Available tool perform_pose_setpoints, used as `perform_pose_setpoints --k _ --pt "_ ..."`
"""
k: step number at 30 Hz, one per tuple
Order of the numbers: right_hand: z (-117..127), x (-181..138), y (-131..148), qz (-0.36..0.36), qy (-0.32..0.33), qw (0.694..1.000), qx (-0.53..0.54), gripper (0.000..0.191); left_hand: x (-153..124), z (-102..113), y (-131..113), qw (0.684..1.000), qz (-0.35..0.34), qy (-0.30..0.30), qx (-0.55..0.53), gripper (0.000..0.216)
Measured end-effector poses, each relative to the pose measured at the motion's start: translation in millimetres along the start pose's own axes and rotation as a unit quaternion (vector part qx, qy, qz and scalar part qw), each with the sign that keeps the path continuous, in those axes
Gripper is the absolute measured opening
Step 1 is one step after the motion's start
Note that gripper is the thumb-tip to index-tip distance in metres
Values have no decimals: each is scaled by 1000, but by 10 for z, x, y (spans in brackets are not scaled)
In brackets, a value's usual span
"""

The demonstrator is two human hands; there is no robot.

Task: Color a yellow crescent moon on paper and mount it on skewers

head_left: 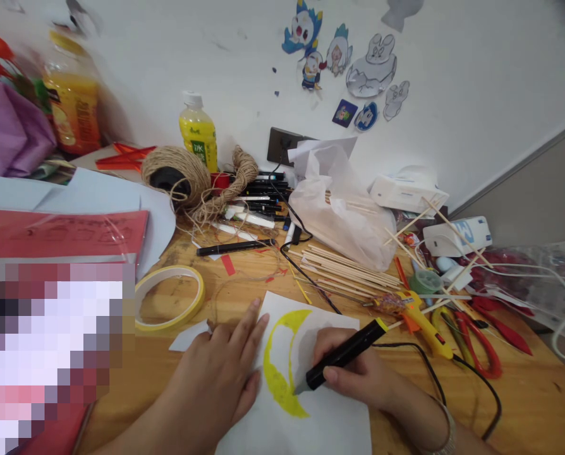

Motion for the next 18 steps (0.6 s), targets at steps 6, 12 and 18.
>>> perform_pose_setpoints --k 6,12,18 --pt "-51 44 126 41 24 998 -43 28 -1 -1 -9 1000 -4 -1 -2 58" --pt "-3 7 -36 -13 4 1000 20 31 6 -15 -8 1000 -4 -2 4 59" --pt "-2 -21 -122 -36 -5 998 42 36 6 12 -24 1000 -6 11 9 58"
Point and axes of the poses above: each hand's wrist, its own x-axis towards the middle knuckle, its own z-axis out of the back of the hand, y = z × x, the point moved 8 cm from there along x, towards the middle knuckle, and after that the axes turned 6 degrees about -x, right-handed, at the moved point
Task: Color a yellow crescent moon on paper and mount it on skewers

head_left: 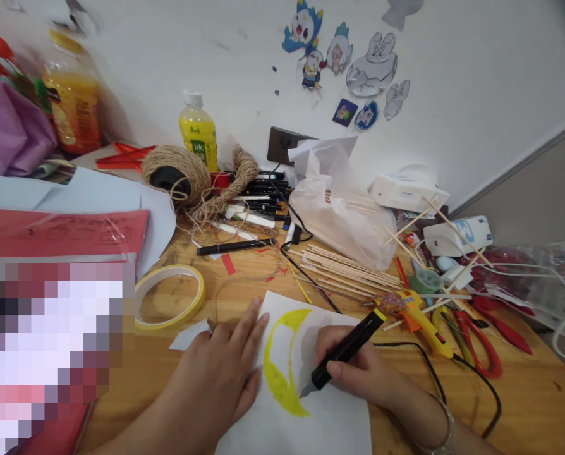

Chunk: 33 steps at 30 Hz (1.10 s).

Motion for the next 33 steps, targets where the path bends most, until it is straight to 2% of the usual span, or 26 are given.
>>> perform_pose_setpoints --k 4,10,16,20,28,33 --pt "-5 9 75 22 3 998 -57 34 -7 21 -2 1000 1 -4 6 58" --pt "-35 30 113 28 15 999 -34 28 -16 18 -1 1000 1 -12 -5 57" --pt "-30 37 111 21 7 998 -62 34 -13 32 0 1000 -1 -6 -9 57" --pt "-26 43 83 4 2 999 -41 36 -4 39 -1 1000 -3 -11 -11 57" --pt "35 13 -40 -14 -38 999 -14 34 -2 42 -4 1000 0 -7 -2 58" --pt "174 6 46 20 -110 993 -32 33 -36 -1 -14 999 -7 -33 -23 57"
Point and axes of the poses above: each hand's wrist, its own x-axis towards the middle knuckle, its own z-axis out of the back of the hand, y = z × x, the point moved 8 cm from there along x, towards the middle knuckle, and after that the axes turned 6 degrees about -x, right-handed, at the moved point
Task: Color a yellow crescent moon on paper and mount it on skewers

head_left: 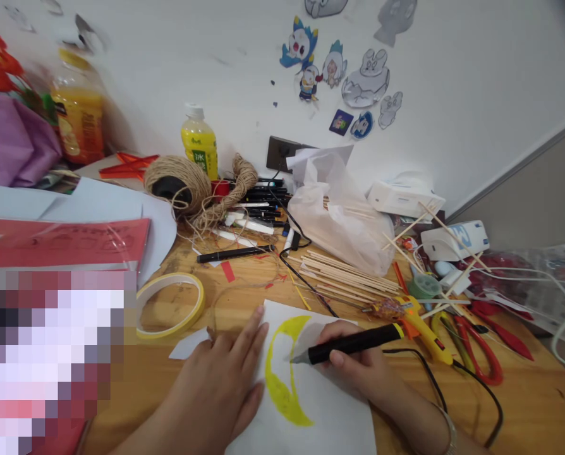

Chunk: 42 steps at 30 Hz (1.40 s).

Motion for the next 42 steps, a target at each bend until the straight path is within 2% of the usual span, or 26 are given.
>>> perform_pose_setpoints --k 2,5,11,17,23,28,32,35,39,42 --pt "36 6 58 21 -16 999 -33 31 -21 -25 -18 1000 -12 -15 -12 58" --pt "2 3 134 46 3 995 -86 26 -31 -47 -47 999 -31 -16 -26 64" --pt "-140 -13 250 89 60 985 -133 27 10 -62 -6 999 4 45 -12 69" --pt "-189 13 229 86 84 986 -119 29 9 -17 -25 997 1 73 -7 68" --pt "-195 2 216 94 87 980 -155 28 0 46 -30 997 -3 83 -5 67" --pt "-220 -2 218 91 105 980 -140 29 -14 -4 -33 996 -2 91 -8 69" --pt "-197 17 226 81 93 982 -142 27 2 -19 -31 996 -1 87 0 69" --pt "-219 8 251 90 108 981 -136 28 17 -15 -33 996 -4 86 -1 69" --pt "-189 6 227 72 91 981 -155 28 19 -31 -30 995 -2 98 -1 70" --pt "-204 0 219 73 101 981 -149 29 19 -38 -31 994 -1 105 -1 70"
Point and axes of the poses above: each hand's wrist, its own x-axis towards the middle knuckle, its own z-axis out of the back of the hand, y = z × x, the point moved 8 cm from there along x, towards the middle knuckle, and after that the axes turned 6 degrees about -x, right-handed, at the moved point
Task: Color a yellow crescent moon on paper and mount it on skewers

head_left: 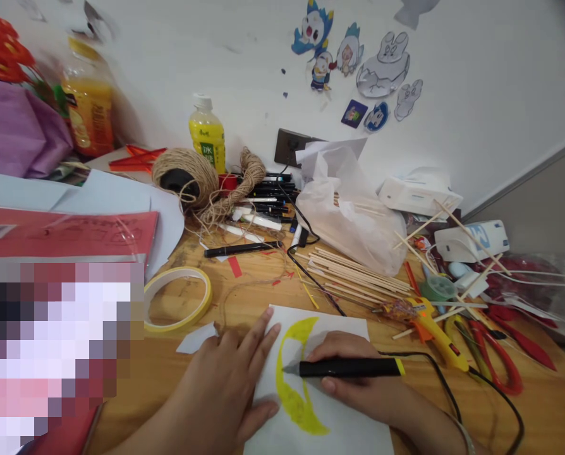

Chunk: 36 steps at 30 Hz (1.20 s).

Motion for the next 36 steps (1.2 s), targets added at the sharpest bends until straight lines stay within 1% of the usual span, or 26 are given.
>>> perform_pose_setpoints --k 5,9,12,16,20,24,29,32,36 --pt "10 7 -17 -7 -3 1000 -4 30 -4 20 -4 1000 -6 -3 -3 69" --pt "-11 15 3 3 14 1000 9 33 -1 11 5 1000 -3 4 2 70" --pt "11 15 -28 -13 -1 1000 9 31 12 9 10 1000 -2 -1 3 70" --pt "-6 20 3 12 8 999 42 27 13 -3 7 1000 -4 -3 3 70" --pt "33 16 -26 -8 -14 999 34 24 2 -13 8 1000 -3 -5 2 69" --pt "12 16 3 3 1 999 51 24 4 -18 10 1000 -2 -9 0 71" --pt "31 14 -36 -22 -13 999 48 26 -3 -22 -2 1000 -6 -9 2 69" --pt "5 6 -4 -8 4 998 57 27 -3 -26 0 1000 -3 -9 7 69" --pt "36 -1 -39 -28 -14 998 46 27 8 -34 6 1000 -2 -10 5 70"
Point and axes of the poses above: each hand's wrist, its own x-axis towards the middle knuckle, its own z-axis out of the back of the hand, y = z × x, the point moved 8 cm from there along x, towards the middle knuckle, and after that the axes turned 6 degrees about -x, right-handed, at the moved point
